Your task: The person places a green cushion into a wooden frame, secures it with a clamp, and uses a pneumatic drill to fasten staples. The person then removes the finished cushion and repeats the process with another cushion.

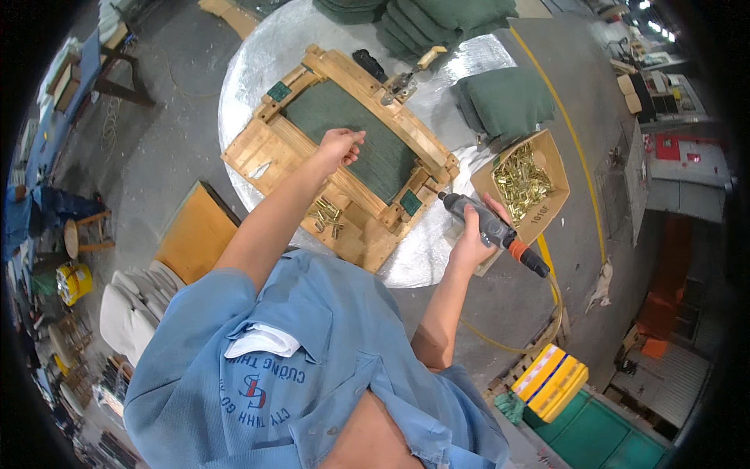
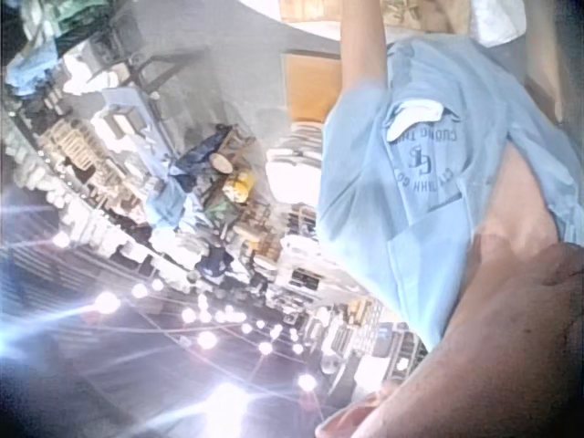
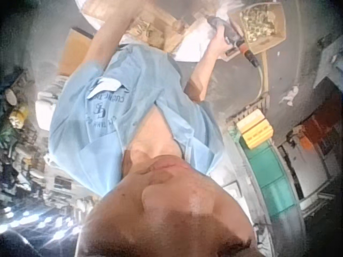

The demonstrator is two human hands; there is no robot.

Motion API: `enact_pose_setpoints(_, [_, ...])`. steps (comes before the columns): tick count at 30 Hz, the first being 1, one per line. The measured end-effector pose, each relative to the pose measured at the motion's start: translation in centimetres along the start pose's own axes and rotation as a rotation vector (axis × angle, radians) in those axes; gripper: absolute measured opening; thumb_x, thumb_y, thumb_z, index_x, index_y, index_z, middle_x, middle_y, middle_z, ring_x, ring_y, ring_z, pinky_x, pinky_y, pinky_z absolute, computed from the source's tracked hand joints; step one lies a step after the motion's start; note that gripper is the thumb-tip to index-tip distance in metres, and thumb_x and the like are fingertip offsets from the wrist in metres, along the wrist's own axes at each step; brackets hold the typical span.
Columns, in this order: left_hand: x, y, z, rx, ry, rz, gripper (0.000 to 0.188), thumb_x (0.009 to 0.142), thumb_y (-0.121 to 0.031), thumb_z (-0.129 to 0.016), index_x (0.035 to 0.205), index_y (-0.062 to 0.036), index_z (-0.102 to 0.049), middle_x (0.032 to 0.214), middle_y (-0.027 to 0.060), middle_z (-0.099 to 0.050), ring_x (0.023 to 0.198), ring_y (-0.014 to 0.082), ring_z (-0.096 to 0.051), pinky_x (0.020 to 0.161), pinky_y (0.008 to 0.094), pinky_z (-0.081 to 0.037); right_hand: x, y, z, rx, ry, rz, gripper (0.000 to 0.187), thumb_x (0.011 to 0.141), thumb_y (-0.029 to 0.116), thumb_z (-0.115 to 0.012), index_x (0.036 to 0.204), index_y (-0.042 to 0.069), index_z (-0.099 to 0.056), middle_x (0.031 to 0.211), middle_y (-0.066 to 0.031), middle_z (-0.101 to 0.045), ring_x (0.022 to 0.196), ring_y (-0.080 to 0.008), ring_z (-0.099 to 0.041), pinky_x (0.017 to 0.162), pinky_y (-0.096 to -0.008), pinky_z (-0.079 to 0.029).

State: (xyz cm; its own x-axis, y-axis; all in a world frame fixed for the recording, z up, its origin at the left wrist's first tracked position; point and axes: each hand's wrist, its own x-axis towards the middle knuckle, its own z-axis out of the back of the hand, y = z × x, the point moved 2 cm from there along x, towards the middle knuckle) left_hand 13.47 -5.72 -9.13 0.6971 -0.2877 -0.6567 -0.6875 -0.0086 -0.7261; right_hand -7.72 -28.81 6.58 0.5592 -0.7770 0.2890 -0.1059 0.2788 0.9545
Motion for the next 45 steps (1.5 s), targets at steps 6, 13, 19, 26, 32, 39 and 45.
enact_pose_setpoints(6, [1.1,0.9,0.7,0.052,-0.022,-0.002,0.034,0.093,-0.037,-0.081,0.098,-0.0037,-0.078,0.057,-0.0012,-0.052,0.043,0.0089,-0.042,0.041,0.0283,-0.03,2.2,-2.0,-2.4,-0.009,0.052,-0.021,0.041,0.086,-0.006,-0.072,0.123,-0.001,-0.058,0.13,-0.0177,-0.064,0.119,-0.0277,-0.063,0.108,-0.0425,-0.05])
enact_pose_setpoints(13, [1.1,0.8,0.9,0.071,-0.071,0.014,0.035,0.09,-0.038,-0.083,0.095,-0.0038,-0.08,0.057,-0.0002,-0.051,0.042,0.01,-0.041,0.041,0.0305,-0.028,3.3,-3.2,-4.7,-0.063,0.069,-0.071,0.042,0.085,-0.007,-0.072,0.123,0.0,-0.057,0.126,-0.016,-0.064,0.115,-0.0256,-0.063,0.104,-0.0412,-0.052])
enact_pose_setpoints(19, [1.4,1.0,0.8,0.088,-0.072,-0.012,0.034,0.09,-0.039,-0.082,0.093,-0.005,-0.08,0.058,0.0005,-0.052,0.043,0.0111,-0.043,0.042,0.0311,-0.03,3.2,-3.1,-5.2,-0.067,0.059,-0.079,0.042,0.083,-0.006,-0.074,0.122,-0.001,-0.059,0.125,-0.015,-0.065,0.112,-0.0257,-0.065,0.102,-0.0403,-0.053])
enact_pose_setpoints(26, [1.3,0.8,0.8,0.102,-0.1,0.003,0.034,0.089,-0.039,-0.083,0.093,-0.0051,-0.081,0.057,0.0011,-0.052,0.044,0.0111,-0.043,0.043,0.0315,-0.03,3.1,-2.7,-5.4,-0.072,0.039,-0.109,0.044,0.082,-0.007,-0.075,0.123,-0.001,-0.059,0.126,-0.0158,-0.066,0.116,-0.0274,-0.064,0.105,-0.0422,-0.052])
enact_pose_setpoints(32, [1.3,0.6,0.5,0.1,-0.092,-0.005,0.04,0.087,-0.043,-0.084,0.096,-0.0046,-0.08,0.054,-0.0025,-0.045,0.043,0.0088,-0.036,0.042,0.0291,-0.027,3.1,-3.1,-5.6,-0.07,0.043,-0.096,0.045,0.081,-0.008,-0.075,0.123,-0.001,-0.06,0.128,-0.0157,-0.066,0.117,-0.0278,-0.064,0.105,-0.0428,-0.052])
enact_pose_setpoints(39, [1.1,0.9,0.9,0.086,-0.097,-0.001,0.039,0.087,-0.042,-0.085,0.095,-0.005,-0.081,0.054,-0.0024,-0.045,0.043,0.009,-0.037,0.042,0.0292,-0.026,2.7,-2.7,-6.7,-0.208,0.099,-0.007,0.046,0.079,-0.005,-0.078,0.122,-0.001,-0.062,0.127,-0.0158,-0.067,0.115,-0.027,-0.065,0.104,-0.0422,-0.053])
enact_pose_setpoints(45, [1.1,1.4,0.6,0.099,-0.109,0.014,0.036,0.088,-0.04,-0.085,0.092,-0.0042,-0.079,0.057,0.0005,-0.05,0.043,0.0101,-0.041,0.042,0.03,-0.03,3.0,-4.7,-6.9,-0.105,0.104,-0.062,0.041,0.077,-0.001,-0.082,0.115,-0.001,-0.065,0.123,-0.0154,-0.068,0.108,-0.0249,-0.067,0.097,-0.0395,-0.056])
